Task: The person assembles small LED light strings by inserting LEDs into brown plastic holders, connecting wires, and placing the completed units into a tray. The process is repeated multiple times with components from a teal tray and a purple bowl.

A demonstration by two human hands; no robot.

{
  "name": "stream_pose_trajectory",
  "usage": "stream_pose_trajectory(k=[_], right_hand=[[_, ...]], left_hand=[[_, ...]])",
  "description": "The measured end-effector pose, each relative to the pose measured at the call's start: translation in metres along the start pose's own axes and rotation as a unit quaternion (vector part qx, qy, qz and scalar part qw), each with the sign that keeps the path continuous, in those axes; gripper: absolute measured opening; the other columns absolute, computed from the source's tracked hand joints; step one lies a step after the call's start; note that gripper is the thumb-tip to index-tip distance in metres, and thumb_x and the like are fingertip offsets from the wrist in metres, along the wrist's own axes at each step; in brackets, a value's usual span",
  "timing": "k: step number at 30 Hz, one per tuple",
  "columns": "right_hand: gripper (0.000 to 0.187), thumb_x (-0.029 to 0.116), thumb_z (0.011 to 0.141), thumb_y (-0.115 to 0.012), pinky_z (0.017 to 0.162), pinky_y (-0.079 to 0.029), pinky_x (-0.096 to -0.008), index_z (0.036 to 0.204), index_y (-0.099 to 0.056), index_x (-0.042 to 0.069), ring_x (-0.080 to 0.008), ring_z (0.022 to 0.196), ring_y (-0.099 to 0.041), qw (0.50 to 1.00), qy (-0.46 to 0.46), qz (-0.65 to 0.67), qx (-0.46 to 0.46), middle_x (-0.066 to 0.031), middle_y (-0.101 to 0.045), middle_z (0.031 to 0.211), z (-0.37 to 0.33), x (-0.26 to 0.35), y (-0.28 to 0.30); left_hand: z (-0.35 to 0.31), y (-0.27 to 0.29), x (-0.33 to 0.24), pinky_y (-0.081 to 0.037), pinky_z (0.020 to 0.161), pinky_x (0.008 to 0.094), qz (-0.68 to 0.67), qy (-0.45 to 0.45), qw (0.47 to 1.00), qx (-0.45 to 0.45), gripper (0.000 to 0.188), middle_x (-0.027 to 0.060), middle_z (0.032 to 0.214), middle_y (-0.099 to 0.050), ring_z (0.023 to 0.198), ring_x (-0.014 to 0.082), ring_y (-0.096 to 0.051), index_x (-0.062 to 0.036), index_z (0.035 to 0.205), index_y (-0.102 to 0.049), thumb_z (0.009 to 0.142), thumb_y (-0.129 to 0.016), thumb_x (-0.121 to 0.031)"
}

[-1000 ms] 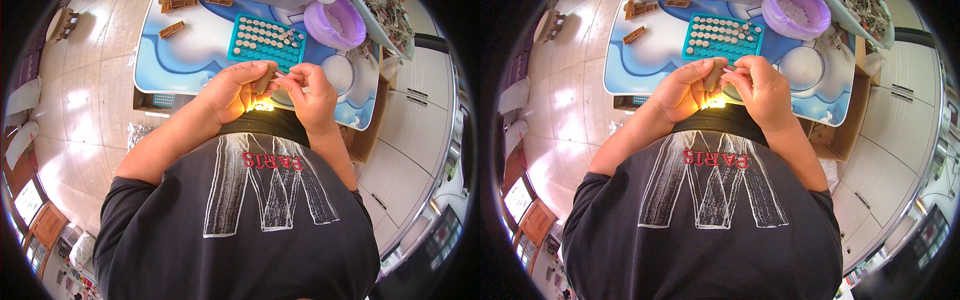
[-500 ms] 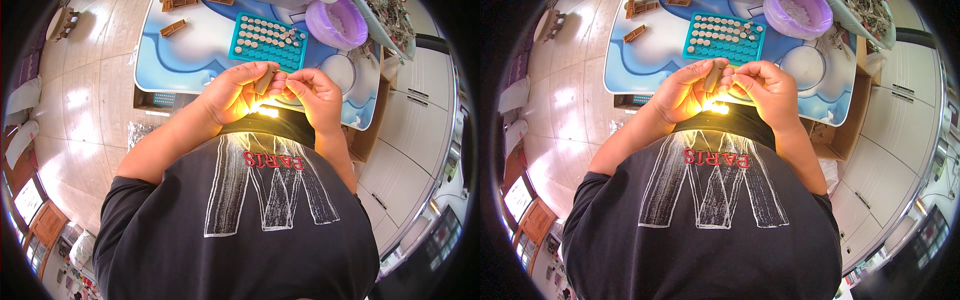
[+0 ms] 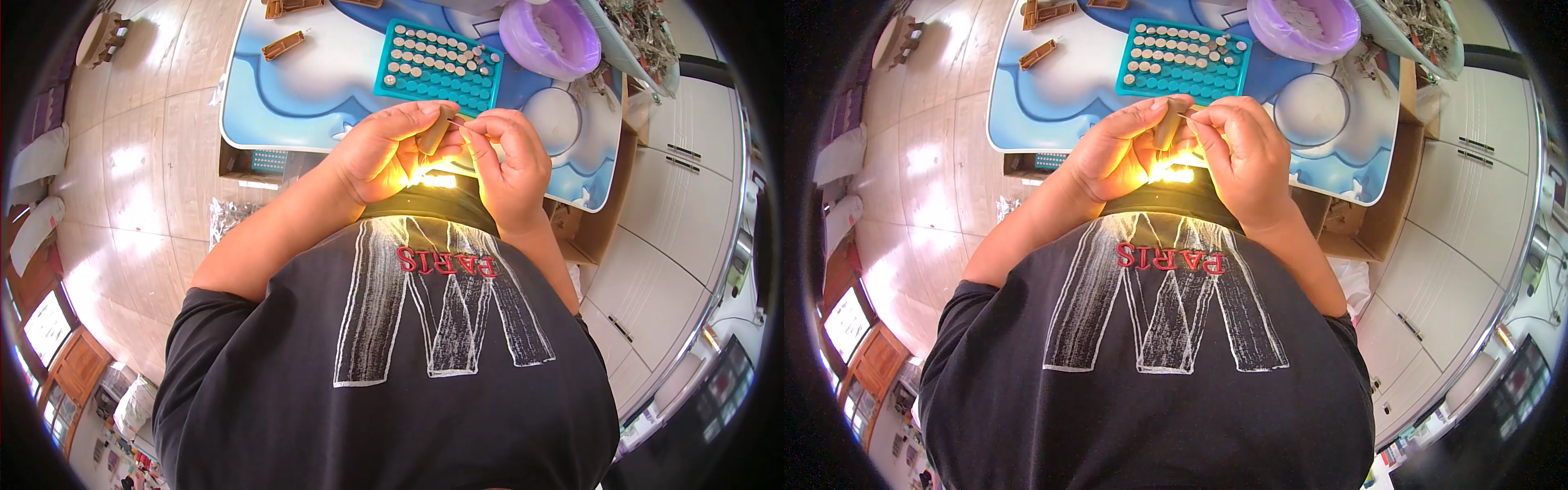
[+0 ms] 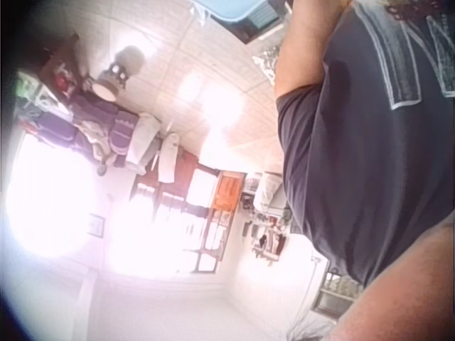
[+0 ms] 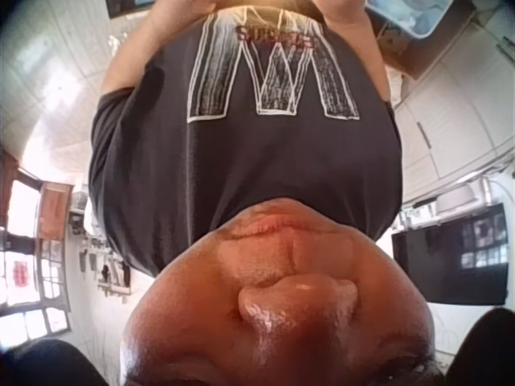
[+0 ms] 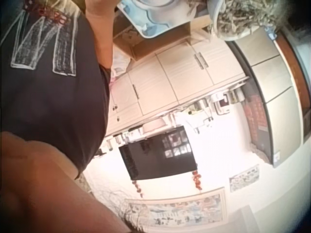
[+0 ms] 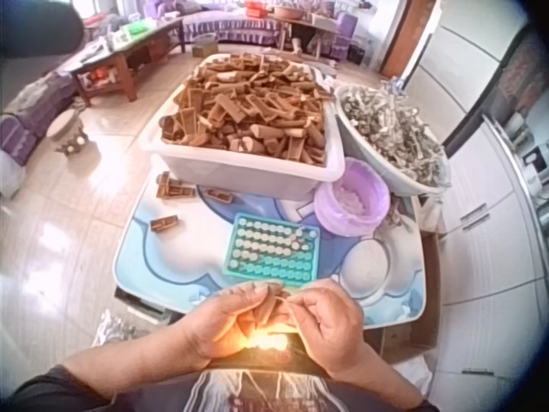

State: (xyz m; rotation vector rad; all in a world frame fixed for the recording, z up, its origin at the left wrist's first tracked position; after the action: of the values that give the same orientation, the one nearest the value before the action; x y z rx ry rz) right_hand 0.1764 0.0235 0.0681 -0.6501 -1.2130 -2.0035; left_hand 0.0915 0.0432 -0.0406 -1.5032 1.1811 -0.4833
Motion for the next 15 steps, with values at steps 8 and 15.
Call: stream_pose_trajectory(k=[8,15], right_hand=[[0.009,0.0,0.077,-0.066,0.057,-0.049,-0.03,0.084,-0.06,0.0,-0.0216,0.067,-0.06,1.0,-0.001,-0.006,0.013,-0.0108,-0.06,0.08,0.0001,-0.0011,-0.0032],[0.011,0.0,0.076,-0.067,0.058,-0.048,-0.0302,0.084,-0.06,0.001,-0.0229,0.068,-0.061,1.0,-0.011,0.016,-0.014,-0.0108,-0.061,0.08,-0.0029,-0.0037,-0.002]], left_hand=[[0.0007,0.0033,0.0032,-0.044,0.094,0.0307,0.029,0.004,0.999,-0.014,0.033,0.004,0.093,-0.057,0.099,0.0136,-0.056,0.0045,0.112,-0.053,0.095,-0.049,-0.023],[-0.0002,-0.0024,0.0004,-0.037,0.098,0.0332,0.035,0.0,0.999,-0.018,0.028,0.0057,0.103,-0.056,0.101,0.0165,-0.053,-0.0001,0.086,-0.056,0.094,-0.049,-0.025]])
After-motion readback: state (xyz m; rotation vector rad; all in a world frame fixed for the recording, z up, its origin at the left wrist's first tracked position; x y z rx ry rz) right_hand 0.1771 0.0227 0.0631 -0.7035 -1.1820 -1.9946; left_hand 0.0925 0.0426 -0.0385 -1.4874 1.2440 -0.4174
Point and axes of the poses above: each hand's wrist, its own z-axis towards the middle knuckle, its own y-axis out of the back of the hand, x = y × z, the point moved 10 cm from there along z, towards the middle knuckle
